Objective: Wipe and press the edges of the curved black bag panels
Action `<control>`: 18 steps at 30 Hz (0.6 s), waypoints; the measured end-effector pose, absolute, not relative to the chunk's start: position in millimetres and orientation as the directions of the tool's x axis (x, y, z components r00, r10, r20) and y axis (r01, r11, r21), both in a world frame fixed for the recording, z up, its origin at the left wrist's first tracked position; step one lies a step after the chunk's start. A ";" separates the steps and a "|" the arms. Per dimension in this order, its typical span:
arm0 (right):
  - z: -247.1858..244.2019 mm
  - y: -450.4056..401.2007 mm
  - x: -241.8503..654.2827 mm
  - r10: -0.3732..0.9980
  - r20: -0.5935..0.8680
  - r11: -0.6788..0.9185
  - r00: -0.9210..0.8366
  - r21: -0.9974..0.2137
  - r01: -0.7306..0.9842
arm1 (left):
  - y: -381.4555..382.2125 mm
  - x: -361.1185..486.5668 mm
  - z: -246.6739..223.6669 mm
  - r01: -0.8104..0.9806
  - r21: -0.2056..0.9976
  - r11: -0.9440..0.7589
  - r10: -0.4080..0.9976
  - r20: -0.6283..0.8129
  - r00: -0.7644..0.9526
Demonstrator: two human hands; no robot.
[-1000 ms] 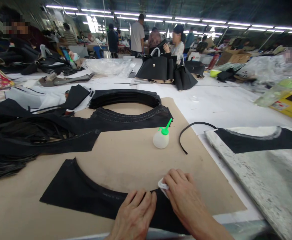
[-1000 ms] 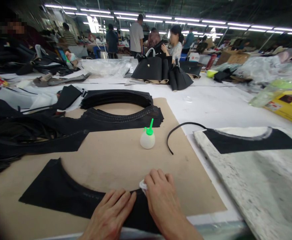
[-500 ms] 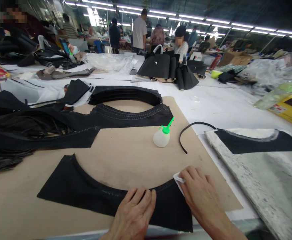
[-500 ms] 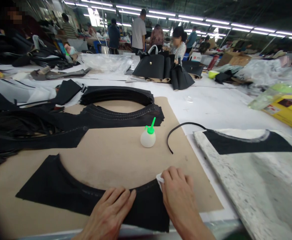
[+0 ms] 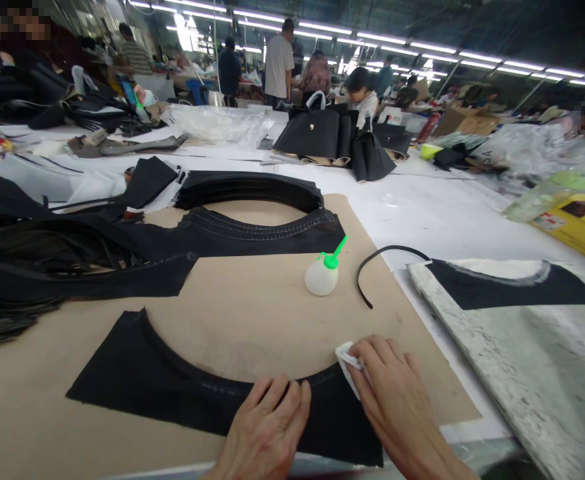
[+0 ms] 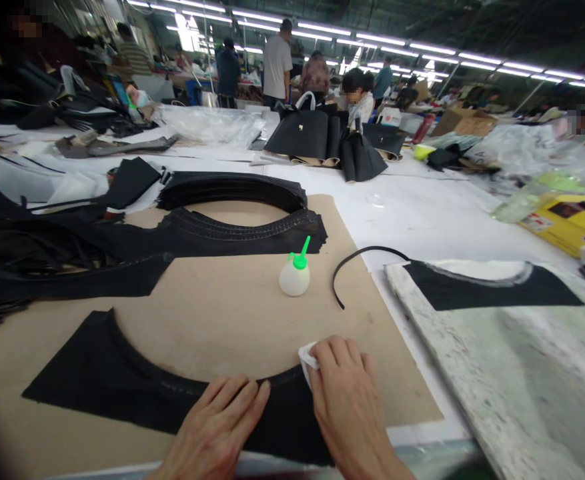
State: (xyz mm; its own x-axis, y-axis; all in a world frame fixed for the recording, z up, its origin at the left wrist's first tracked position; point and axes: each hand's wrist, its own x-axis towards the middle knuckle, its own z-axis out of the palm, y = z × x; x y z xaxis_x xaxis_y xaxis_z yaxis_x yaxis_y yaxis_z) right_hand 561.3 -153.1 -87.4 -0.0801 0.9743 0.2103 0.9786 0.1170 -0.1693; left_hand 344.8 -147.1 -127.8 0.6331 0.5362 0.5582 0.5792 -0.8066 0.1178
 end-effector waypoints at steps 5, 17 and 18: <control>-88.0 -152.9 551.4 0.981 0.131 0.173 -0.146 -0.224 0.959 | -147.3 346.7 -126.2 0.593 0.092 -0.800 0.531 0.569 0.628; -80.2 -152.2 551.2 0.987 0.041 0.162 -0.157 -0.196 0.967 | -151.0 348.2 -137.5 0.603 0.091 -0.793 0.526 0.602 0.601; -81.1 -153.7 552.4 0.989 0.022 0.148 -0.147 -0.193 0.970 | -151.2 348.7 -139.1 0.601 0.092 -0.794 0.522 0.611 0.596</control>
